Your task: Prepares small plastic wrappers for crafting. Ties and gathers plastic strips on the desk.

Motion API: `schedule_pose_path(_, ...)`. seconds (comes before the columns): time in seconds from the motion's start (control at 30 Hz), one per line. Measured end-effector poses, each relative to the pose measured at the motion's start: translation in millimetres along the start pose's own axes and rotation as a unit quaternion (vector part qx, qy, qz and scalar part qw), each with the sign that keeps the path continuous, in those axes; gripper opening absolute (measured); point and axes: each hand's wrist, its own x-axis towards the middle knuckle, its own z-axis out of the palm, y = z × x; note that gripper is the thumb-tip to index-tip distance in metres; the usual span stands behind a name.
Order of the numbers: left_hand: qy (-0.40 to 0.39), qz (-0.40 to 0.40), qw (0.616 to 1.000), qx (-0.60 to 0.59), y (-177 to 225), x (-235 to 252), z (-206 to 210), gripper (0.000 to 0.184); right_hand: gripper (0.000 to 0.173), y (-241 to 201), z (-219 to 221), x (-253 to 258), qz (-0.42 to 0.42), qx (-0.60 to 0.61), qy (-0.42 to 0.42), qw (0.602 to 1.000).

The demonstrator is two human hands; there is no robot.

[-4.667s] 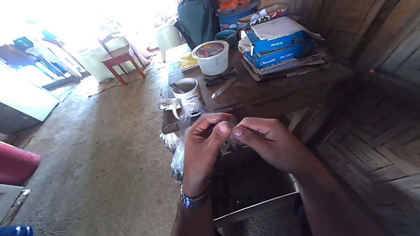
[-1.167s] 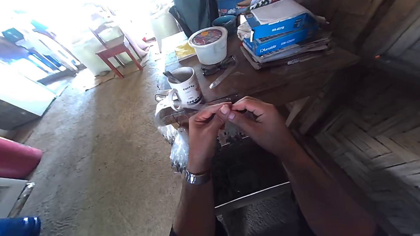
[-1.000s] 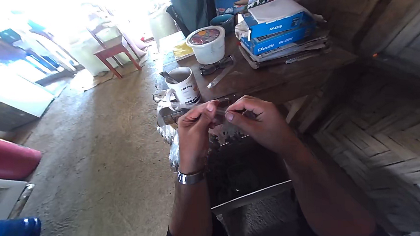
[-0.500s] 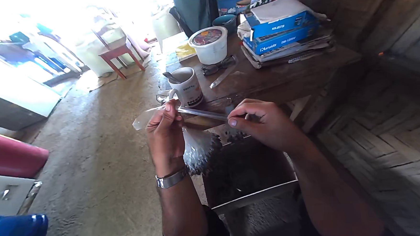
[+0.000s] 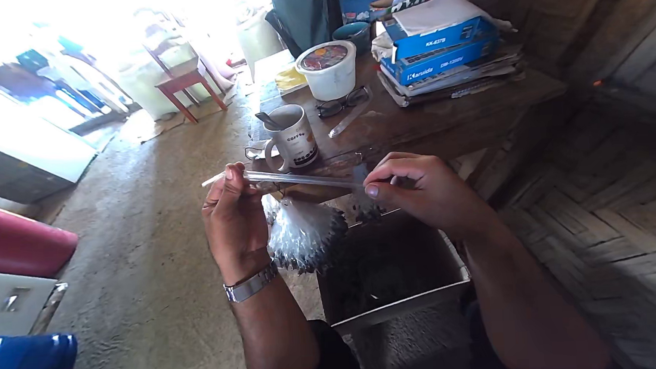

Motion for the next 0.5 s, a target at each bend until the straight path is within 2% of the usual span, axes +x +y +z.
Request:
schedule_pose_path(0.23, 0.005, -0.002, 0.999, -0.034, 3, -1, 1, 0.018, 0.015, -1, -4, -1, 0.009, 0.006, -0.001, 1.0)
schedule_pose_path(0.3, -0.052, -0.005, 0.997, -0.054, 1, -2, 5, 0.024, 0.014, -2, -1, -1, 0.011, 0.01, 0.008, 1.0)
schedule_pose_path(0.4, -0.167, -0.054, 0.984, -0.01, -9, -8, 14, 0.055, 0.014, -4, 8, 1, 0.011, 0.039, 0.042, 0.998)
schedule_pose_path(0.43, -0.19, -0.085, 0.978, 0.017, -16, -11, 18, 0.06, 0.014, -5, 11, 2, 0.015, 0.049, 0.052, 0.997)
schedule_pose_path(0.5, -0.212, -0.137, 0.966, 0.054, -29, -22, 34, 0.054, 0.014, -6, 18, 3, 0.026, 0.059, 0.058, 0.996)
